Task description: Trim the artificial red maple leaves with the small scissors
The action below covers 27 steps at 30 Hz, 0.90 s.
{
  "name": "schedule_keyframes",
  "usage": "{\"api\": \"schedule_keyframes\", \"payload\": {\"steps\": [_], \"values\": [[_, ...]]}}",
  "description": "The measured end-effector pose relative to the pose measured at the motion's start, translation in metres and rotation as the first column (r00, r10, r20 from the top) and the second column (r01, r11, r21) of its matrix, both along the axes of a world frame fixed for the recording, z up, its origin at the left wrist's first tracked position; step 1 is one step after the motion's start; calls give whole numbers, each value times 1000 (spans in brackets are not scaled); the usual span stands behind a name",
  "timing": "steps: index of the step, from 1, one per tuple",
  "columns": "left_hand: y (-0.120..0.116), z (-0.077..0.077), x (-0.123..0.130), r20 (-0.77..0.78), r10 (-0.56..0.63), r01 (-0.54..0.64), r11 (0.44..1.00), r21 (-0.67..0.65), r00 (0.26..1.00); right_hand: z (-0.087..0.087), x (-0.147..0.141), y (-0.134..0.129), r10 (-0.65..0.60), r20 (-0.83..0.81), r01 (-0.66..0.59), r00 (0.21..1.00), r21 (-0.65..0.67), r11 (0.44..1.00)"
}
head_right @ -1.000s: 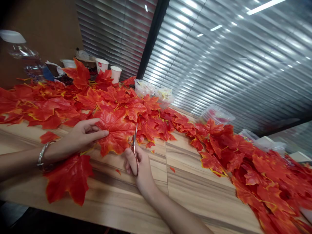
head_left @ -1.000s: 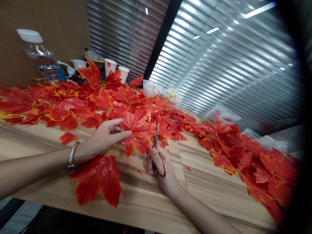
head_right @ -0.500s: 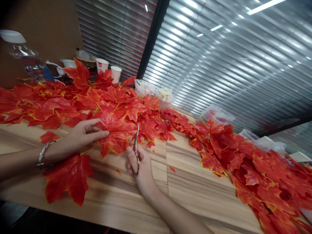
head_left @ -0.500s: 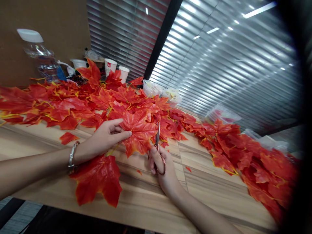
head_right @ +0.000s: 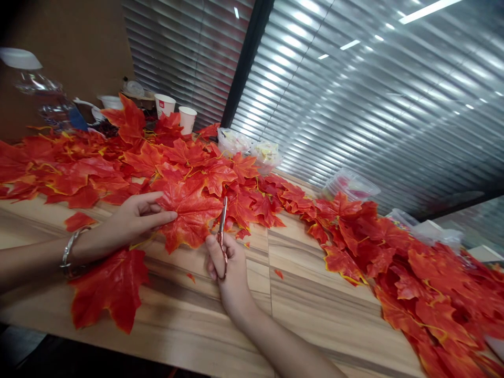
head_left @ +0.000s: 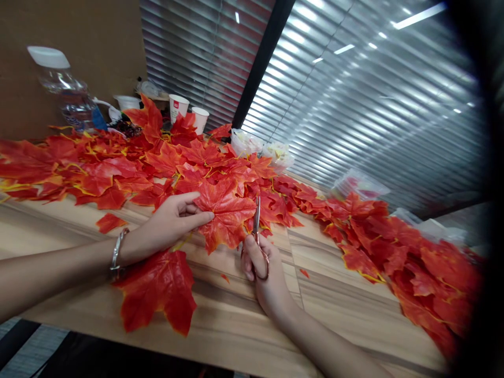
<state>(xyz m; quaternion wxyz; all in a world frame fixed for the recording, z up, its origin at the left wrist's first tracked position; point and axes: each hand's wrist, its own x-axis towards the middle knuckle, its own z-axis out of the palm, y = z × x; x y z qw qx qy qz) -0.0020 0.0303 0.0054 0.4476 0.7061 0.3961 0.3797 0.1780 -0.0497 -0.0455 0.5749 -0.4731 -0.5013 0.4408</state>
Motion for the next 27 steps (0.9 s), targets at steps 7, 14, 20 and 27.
{"api": "schedule_keyframes", "payload": {"steps": [7, 14, 20, 27], "values": [[3, 0, -2, 33, 9, -8, 1000, -21, 999, 7, 1, 6, -88, -197, 88, 977, -9, 996], [5, -3, -4, 84, -19, 24, 998, -53, 996, 4, 1, 2, 83, -19, -83, 996, -38, 996], [3, -1, -4, 133, -31, 37, 998, -43, 991, 5, 0, 0, 122, 93, -118, 988, -47, 992], [1, 0, -6, 144, -35, 42, 998, -48, 989, 6, 0, 0, 133, 106, -130, 985, -35, 991]]}}
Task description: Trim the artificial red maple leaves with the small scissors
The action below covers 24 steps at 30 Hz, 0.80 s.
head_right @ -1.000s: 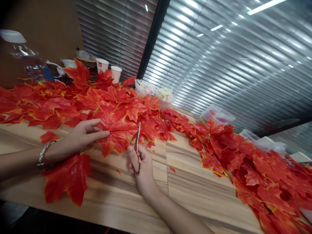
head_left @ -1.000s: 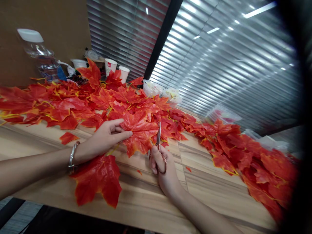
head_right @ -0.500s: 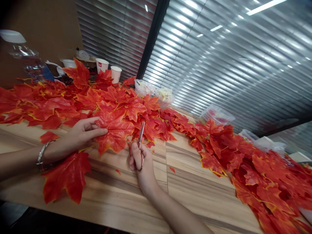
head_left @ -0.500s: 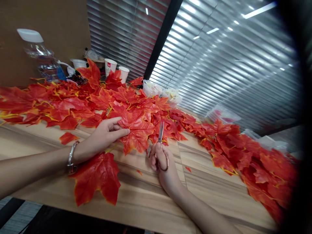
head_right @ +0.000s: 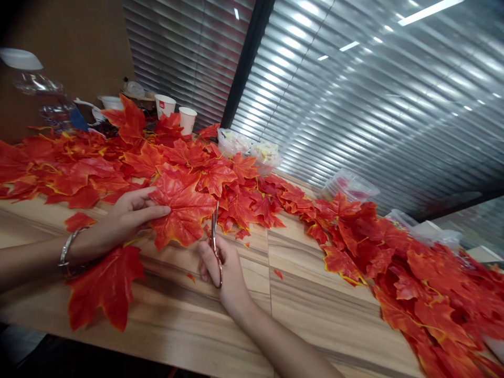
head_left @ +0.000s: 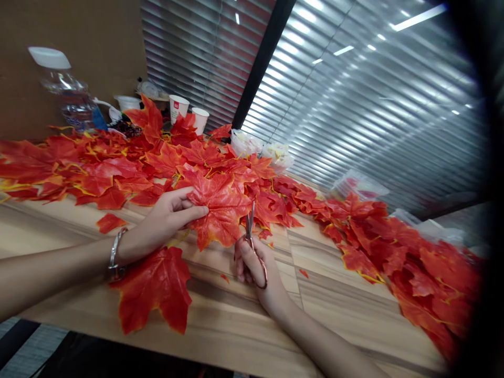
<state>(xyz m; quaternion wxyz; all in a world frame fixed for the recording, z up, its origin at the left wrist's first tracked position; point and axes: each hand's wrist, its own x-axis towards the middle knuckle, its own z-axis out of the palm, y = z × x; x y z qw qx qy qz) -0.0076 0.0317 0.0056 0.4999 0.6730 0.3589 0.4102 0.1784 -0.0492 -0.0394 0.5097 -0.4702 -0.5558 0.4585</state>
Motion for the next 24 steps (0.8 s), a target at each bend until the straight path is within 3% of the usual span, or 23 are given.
{"api": "schedule_keyframes", "payload": {"steps": [12, 24], "values": [[0, 1, 0, -98, 8, -9, 1000, -2, 995, -1, -1, 0, -19, -26, 19, 999, -23, 1000], [-3, 4, 2, -102, -8, 9, 1000, 10, 995, -3, 0, 1, -49, -52, 49, 997, -6, 999]]}}
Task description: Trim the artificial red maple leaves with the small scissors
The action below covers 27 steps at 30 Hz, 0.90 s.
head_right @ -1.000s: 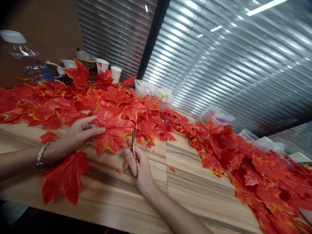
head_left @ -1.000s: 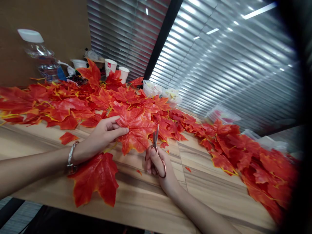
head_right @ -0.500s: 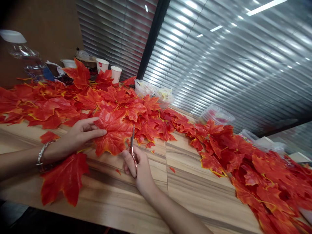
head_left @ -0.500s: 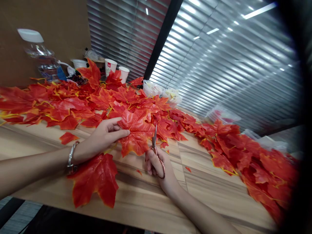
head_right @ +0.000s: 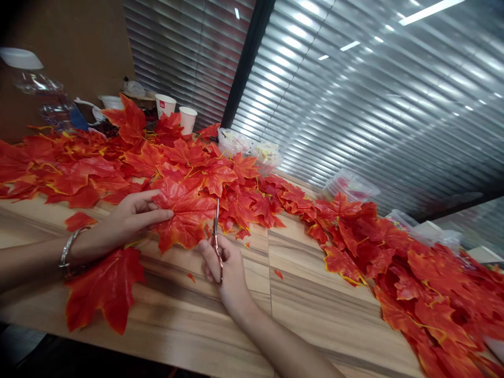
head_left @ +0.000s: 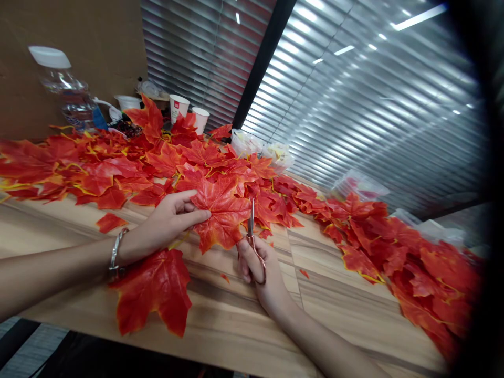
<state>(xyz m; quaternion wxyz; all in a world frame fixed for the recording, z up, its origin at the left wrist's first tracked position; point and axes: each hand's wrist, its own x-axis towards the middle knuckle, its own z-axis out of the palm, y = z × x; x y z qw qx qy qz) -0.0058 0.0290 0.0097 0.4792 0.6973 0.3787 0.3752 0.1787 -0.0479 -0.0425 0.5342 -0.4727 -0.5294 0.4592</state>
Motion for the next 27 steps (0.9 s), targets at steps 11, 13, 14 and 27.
{"api": "schedule_keyframes", "payload": {"steps": [11, 13, 14, 27], "values": [[0, -1, 0, -13, 16, -16, 999, 28, 1000, 3, -2, -1, -32, -20, 31, 999, -25, 999], [0, -1, 0, -8, 13, -13, 1000, 26, 1000, 3, -2, -1, -35, -17, 34, 999, -28, 999], [0, -1, 0, -3, 10, -10, 1000, 25, 1000, 3, -2, -1, -36, -15, 36, 999, -31, 999], [1, -1, 0, 11, -4, 4, 1000, 4, 1000, -1, -1, 0, -40, -12, 40, 999, -11, 999]]}}
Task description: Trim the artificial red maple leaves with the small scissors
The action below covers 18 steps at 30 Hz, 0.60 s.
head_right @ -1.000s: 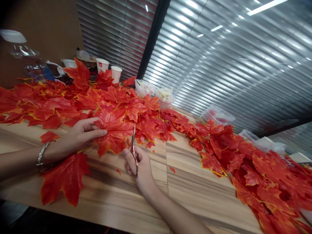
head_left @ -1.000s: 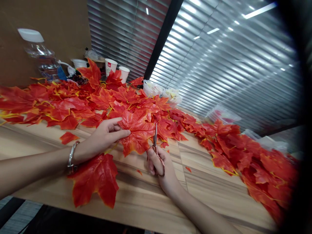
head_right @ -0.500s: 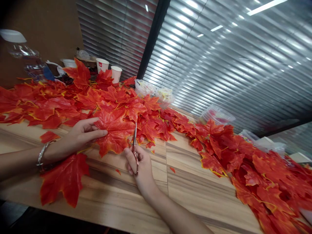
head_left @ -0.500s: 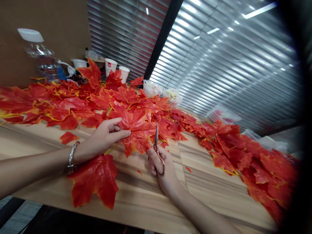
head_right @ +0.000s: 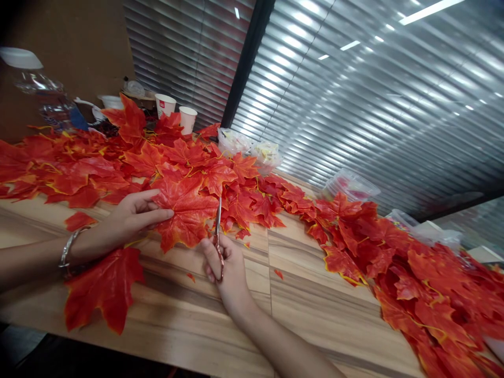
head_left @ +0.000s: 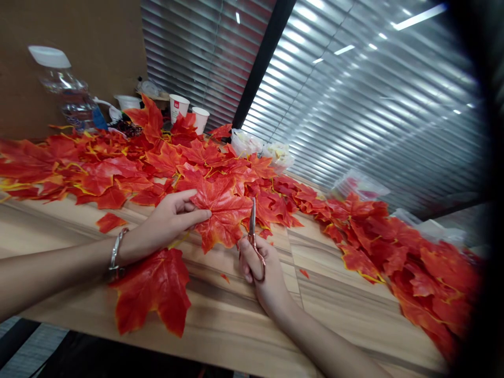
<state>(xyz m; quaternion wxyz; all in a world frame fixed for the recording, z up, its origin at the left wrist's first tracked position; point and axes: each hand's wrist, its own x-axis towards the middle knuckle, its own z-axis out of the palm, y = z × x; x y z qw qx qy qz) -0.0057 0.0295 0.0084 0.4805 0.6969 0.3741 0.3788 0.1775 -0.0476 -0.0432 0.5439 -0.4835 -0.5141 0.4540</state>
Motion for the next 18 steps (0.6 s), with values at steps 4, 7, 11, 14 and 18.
{"api": "schedule_keyframes", "payload": {"steps": [4, 7, 11, 14, 18], "values": [[0, 0, 0, -7, 1, -1, 1000, 7, 1000, 0, 0, 0, -5, -7, 5, 1000, 7, 1000], [1, -2, 0, 2, 5, -5, 1000, 4, 1000, 0, 0, 1, 1, -14, 0, 1000, 17, 1000], [0, -2, 0, 4, -1, 1, 1000, -6, 1000, -2, 1, 1, 9, -32, -8, 999, 32, 999], [0, -1, 0, 0, 6, -6, 1000, 0, 1000, -3, 1, 0, 14, -58, -12, 998, 40, 999], [2, -2, 0, -3, 31, -31, 999, 7, 1000, -1, 1, 0, -17, -138, 25, 990, 60, 998]]}}
